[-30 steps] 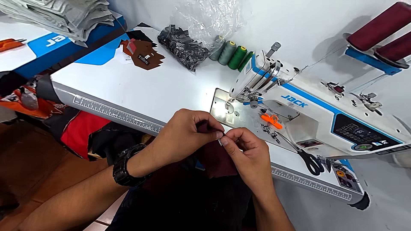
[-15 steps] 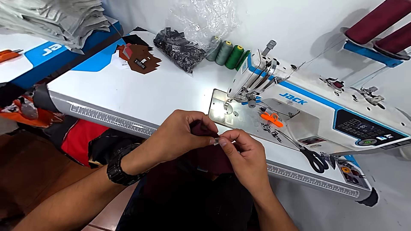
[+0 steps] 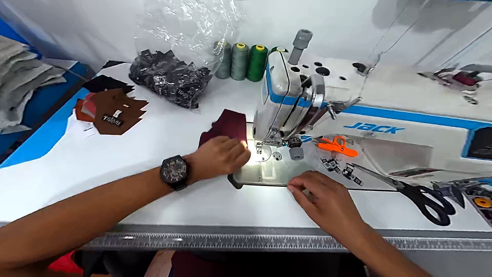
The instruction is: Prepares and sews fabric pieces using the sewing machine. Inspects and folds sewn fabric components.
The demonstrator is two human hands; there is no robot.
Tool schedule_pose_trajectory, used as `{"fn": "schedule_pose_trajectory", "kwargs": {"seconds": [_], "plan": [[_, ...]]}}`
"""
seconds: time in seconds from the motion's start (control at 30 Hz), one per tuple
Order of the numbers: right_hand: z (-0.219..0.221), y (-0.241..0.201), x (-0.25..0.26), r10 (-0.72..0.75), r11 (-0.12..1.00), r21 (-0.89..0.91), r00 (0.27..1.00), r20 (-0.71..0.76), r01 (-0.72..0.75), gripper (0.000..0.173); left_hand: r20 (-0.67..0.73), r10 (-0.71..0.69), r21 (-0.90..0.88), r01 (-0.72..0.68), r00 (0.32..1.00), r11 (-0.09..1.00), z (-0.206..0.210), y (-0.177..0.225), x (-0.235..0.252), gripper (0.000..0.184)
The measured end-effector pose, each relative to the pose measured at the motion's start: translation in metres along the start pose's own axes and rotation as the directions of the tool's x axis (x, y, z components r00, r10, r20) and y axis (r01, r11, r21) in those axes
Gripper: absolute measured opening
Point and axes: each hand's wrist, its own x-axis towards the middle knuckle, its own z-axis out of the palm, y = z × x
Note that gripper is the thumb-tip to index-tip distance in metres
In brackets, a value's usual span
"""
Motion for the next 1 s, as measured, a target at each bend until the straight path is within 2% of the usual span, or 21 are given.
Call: {"fn": "schedule_pose_trajectory", "kwargs": {"seconds": [0.07,0.13,0.27,0.43,0.57,0.67,0.83,1.0], "plan": [[0.001,0.011,0.014,-0.118,0.989,-0.089,0.993,0.030,0.120,0.023,-0.244,0.067,-0.053,-0.082,0.967,0.995,0.047,-0.009,-0.008,0.019],[0.004,0.016,0.031,-0.243,0.958,-0.147,0.969,0.050,0.248,0.024,-0.327,0.018,-0.119,-0.060,0.945,0.991,0.064,-0.008,-0.011,0.020],[0.019,0.020,0.063,-0.409,0.891,-0.179,0.908,0.087,0.418,0.027,-0.298,-0.063,-0.167,0.013,0.952,0.986,0.054,0.003,-0.008,0.017],[0.039,0.019,0.068,-0.321,0.946,0.000,0.935,0.150,0.325,0.026,-0.184,-0.135,-0.156,0.106,0.974,0.982,0.044,0.012,-0.014,0.019],[0.041,0.015,0.060,-0.317,0.948,0.037,0.931,0.179,0.315,0.032,-0.041,-0.227,-0.181,0.216,0.973,0.959,0.044,0.025,-0.033,0.049],[0.041,0.010,0.060,-0.336,0.942,0.039,0.924,0.184,0.334,0.034,0.011,-0.223,-0.196,0.221,0.975,0.956,0.048,0.033,-0.038,0.065],[0.045,0.014,0.054,-0.329,0.944,0.061,0.927,0.181,0.323,0.036,0.025,-0.244,-0.224,0.244,0.969,0.944,0.055,0.048,-0.030,0.073],[0.041,0.022,0.051,-0.281,0.955,-0.039,0.938,0.202,0.295,0.036,0.027,-0.260,-0.207,0.260,0.965,0.943,0.061,0.062,-0.019,0.077]]}}
